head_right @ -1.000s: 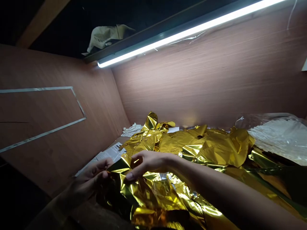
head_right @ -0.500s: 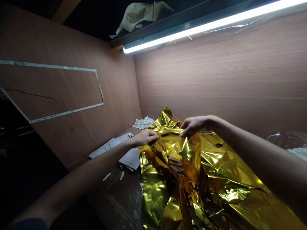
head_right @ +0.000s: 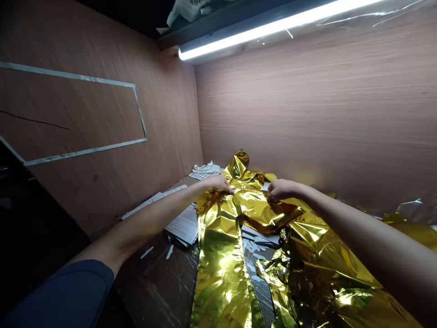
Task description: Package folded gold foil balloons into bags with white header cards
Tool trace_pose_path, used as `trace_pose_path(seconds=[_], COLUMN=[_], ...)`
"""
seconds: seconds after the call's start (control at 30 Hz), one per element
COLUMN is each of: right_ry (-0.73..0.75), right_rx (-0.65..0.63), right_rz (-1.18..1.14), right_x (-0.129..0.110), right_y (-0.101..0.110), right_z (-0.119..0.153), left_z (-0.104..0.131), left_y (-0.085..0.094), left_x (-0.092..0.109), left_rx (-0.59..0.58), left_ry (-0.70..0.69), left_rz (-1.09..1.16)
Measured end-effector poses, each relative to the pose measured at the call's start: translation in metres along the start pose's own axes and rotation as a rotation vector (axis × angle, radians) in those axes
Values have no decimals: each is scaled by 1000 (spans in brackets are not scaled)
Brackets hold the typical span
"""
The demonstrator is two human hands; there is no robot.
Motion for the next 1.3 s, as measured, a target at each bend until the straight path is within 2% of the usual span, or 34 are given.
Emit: trace_pose_path(seconds=[0.1, 0.23, 0.47, 0.63, 0.8, 0.97, 1.1, 1.3], right_ry=[23, 44, 65, 60, 136, 178, 191, 174], right_rx=[25, 54, 129, 243, 356, 414, 446, 475], right_rz=[106, 199, 288, 313, 358, 382, 410, 428], right_x=[-3, -5, 1, -8, -30, -37, -37, -38], right_y=[-7, -15, -23, -45, -66, -64, -63, -82], right_z=[1, 7, 23, 25, 27, 36, 47, 58], left_z=[0, 3, 27, 47, 64, 72, 78, 88], left_y=[0, -1, -15, -19, -14, 0, 3, 2], left_x=[1, 8, 23, 10, -8, -21, -29, -34], left_rx=[-28, 1, -80, -152, -224, -184, -133, -12], left_ry=[14, -11, -59, 54, 150, 180, 205, 235], left_rz=[-18, 24, 179, 184, 180, 218, 296, 329])
Point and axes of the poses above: each hand's wrist, its own z-axis away from the middle knuckle, its own y-axis out of the back of the hand, x = y × z, the point moved 4 cm from there along -z, towards the middle knuckle, and after that the axes turned 4 degrees about -x, right-handed, at the moved point
